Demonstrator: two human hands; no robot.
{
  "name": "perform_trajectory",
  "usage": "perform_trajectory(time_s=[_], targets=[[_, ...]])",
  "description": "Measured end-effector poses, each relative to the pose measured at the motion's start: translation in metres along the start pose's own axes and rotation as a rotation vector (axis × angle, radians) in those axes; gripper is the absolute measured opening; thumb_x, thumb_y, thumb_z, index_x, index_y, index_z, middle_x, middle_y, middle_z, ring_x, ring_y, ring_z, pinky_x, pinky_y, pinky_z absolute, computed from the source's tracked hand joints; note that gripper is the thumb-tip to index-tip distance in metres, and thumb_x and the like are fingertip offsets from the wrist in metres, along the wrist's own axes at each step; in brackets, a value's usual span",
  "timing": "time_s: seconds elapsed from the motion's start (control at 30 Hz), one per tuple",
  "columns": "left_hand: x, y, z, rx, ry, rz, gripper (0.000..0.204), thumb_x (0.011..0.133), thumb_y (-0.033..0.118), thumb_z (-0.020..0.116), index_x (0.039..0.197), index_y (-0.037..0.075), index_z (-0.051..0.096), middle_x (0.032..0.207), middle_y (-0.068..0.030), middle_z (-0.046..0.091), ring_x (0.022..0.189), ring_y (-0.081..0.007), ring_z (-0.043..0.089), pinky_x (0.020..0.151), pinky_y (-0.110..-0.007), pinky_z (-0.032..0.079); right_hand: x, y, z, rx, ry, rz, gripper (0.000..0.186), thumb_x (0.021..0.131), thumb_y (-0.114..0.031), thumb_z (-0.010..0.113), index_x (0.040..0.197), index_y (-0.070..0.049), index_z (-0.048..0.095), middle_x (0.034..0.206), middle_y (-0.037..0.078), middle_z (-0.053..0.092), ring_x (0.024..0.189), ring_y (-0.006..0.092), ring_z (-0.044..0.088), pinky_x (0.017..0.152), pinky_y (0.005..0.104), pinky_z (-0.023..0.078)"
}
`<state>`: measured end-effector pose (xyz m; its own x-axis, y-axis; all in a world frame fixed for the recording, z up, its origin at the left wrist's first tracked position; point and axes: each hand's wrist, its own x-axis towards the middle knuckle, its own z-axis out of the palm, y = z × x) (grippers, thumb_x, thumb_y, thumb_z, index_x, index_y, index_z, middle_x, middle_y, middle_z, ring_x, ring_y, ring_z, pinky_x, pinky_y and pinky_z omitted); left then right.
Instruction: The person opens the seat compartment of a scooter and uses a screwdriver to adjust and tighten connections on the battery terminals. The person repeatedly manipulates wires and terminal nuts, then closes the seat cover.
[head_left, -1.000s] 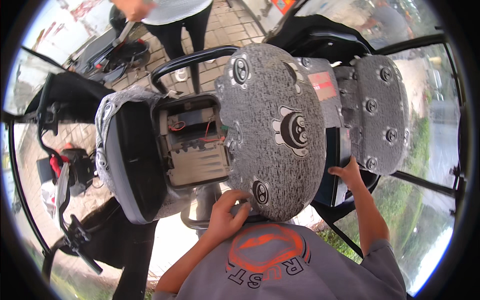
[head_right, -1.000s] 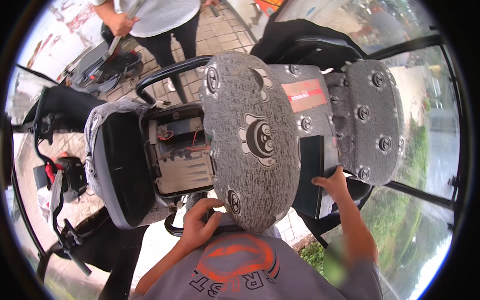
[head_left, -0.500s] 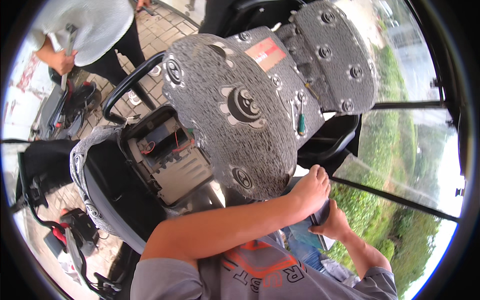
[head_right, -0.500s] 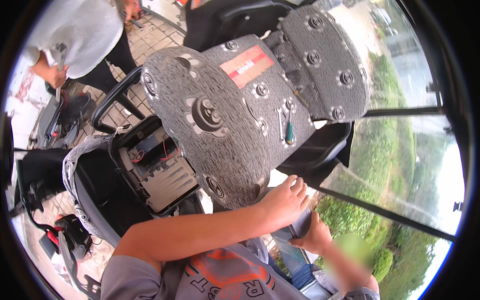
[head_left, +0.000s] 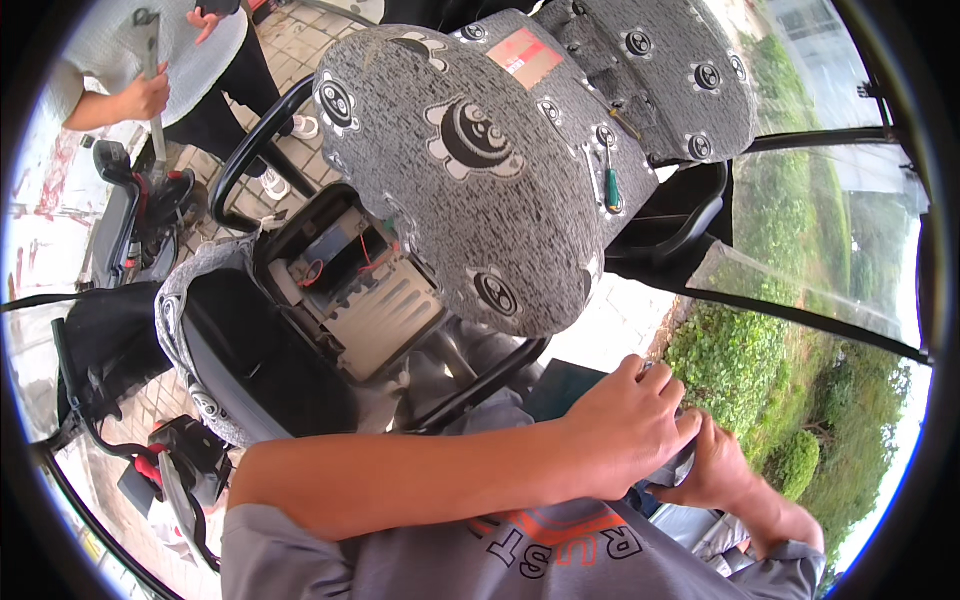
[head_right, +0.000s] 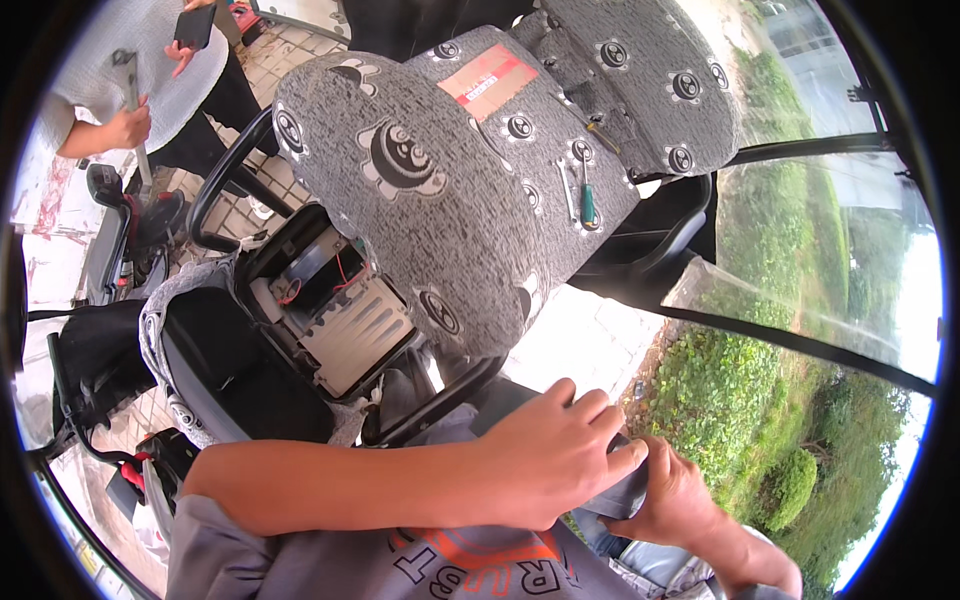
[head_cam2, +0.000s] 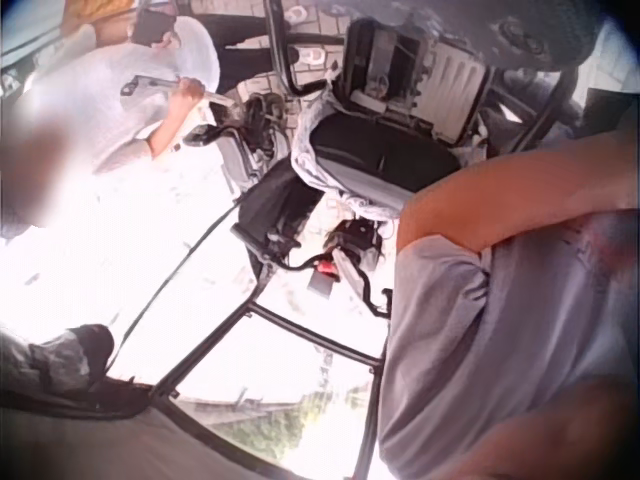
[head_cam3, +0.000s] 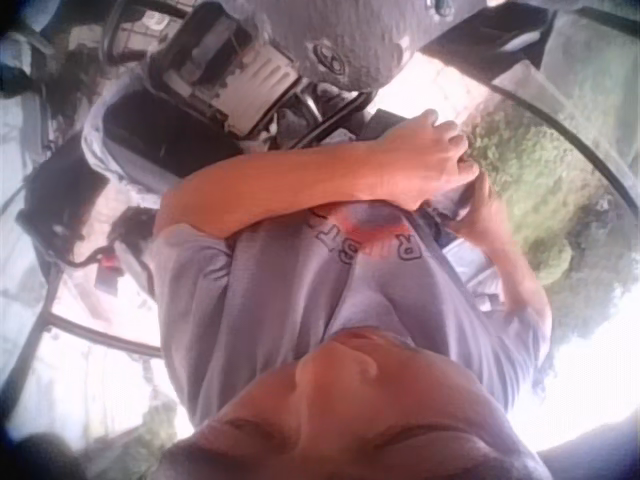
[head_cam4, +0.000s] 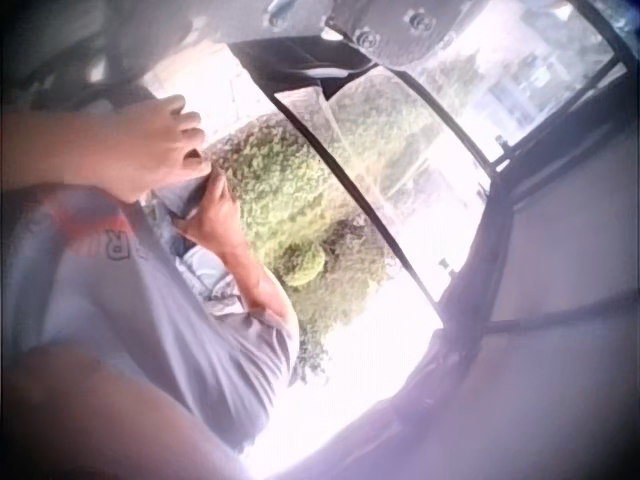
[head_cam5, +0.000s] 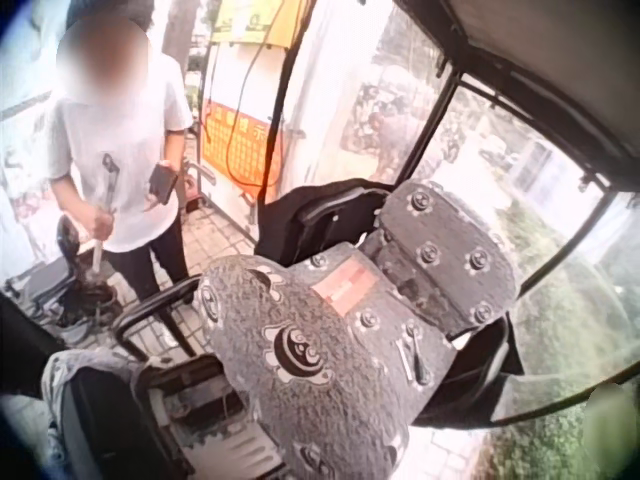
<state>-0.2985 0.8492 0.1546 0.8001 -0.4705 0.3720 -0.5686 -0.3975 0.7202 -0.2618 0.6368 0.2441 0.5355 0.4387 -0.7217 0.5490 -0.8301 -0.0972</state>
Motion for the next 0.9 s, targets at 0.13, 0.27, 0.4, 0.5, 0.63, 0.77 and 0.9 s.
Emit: perform_trajectory(time_s=[0.13, 0.27, 0.4, 0.5, 0.63, 0.77, 0.9], targets=[[-0.034, 0.028, -0.068, 0.015, 0.041, -0.058, 0.05, 0.065, 0.017, 0.067, 0.112, 0.006, 0.055, 0.09, -0.0104, 0.054, 0.09, -0.0248, 0.05, 0.072, -0.036, 0.037, 0.006, -0.039, -0.042, -0.001, 0.123, -0.342, 0.092, 0.048, -0.031, 0.085, 0.118, 0.005, 0.037, 0.097, 0.02, 0.057, 0.082, 0.0367, 0.063, 0.071, 0.0395, 0.053], [-0.085, 0.045, -0.116, -0.022, 0.224, -0.193, 0.05, 0.058, 0.018, 0.072, 0.105, 0.009, 0.059, 0.094, -0.0103, 0.054, 0.086, -0.0276, 0.052, 0.073, -0.038, 0.039, 0.03, -0.097, -0.075, -0.007, 0.083, -0.566, 0.084, 0.053, -0.028, 0.081, 0.117, 0.004, 0.038, 0.096, 0.021, 0.055, 0.079, 0.0366, 0.062, 0.068, 0.0408, 0.051], [-0.137, 0.056, -0.143, 0.143, 0.306, -0.361, 0.052, 0.054, 0.017, 0.074, 0.104, 0.011, 0.062, 0.101, -0.0103, 0.056, 0.084, -0.0297, 0.055, 0.074, -0.039, 0.044, 0.07, -0.149, -0.08, -0.093, 0.072, -0.762, 0.076, 0.059, -0.03, 0.078, 0.115, 0.003, 0.038, 0.095, 0.02, 0.054, 0.081, 0.038, 0.059, 0.071, 0.0441, 0.048], [-0.167, 0.063, -0.158, 0.263, 0.315, -0.568, 0.06, 0.045, 0.014, 0.077, 0.103, 0.01, 0.062, 0.104, -0.0124, 0.057, 0.087, -0.0321, 0.055, 0.076, -0.041, 0.045, 0.112, -0.187, -0.075, -0.051, 0.076, -0.931, 0.063, 0.06, -0.023, 0.075, 0.105, 0.003, 0.039, 0.091, 0.02, 0.054, 0.081, 0.0389, 0.059, 0.068, 0.0443, 0.048], [-0.208, 0.06, -0.146, 0.428, 0.432, -0.815, 0.074, 0.04, 0.013, 0.08, 0.111, 0.008, 0.059, 0.109, -0.0131, 0.055, 0.093, -0.0338, 0.054, 0.079, -0.042, 0.045, 0.173, -0.236, -0.059, -0.186, 0.152, -1.195, 0.059, 0.056, -0.015, 0.074, 0.1, 0.004, 0.04, 0.088, 0.019, 0.054, 0.074, 0.0367, 0.06, 0.063, 0.0435, 0.051], [-0.239, 0.04, -0.117, 0.483, 0.574, -1.097, 0.081, 0.047, 0.01, 0.079, 0.122, 0.005, 0.051, 0.112, -0.0137, 0.052, 0.101, -0.033, 0.05, 0.084, -0.041, 0.043, 0.234, -0.289, -0.051, -0.469, 0.038, -1.318, 0.065, 0.051, -0.014, 0.075, 0.106, 0.004, 0.044, 0.088, 0.017, 0.055, 0.077, 0.0352, 0.059, 0.066, 0.0419, 0.049], [-0.247, -0.004, -0.084, 0.544, 0.736, -1.276, 0.086, 0.051, 0.01, 0.078, 0.129, 0.0, 0.042, 0.111, -0.0148, 0.049, 0.1, -0.0333, 0.048, 0.088, -0.043, 0.039, 0.298, -0.329, -0.047, -0.694, 0.016, -1.525, 0.063, 0.051, -0.013, 0.075, 0.105, 0.004, 0.046, 0.088, 0.015, 0.055, 0.076, 0.0325, 0.059, 0.067, 0.039, 0.049]])
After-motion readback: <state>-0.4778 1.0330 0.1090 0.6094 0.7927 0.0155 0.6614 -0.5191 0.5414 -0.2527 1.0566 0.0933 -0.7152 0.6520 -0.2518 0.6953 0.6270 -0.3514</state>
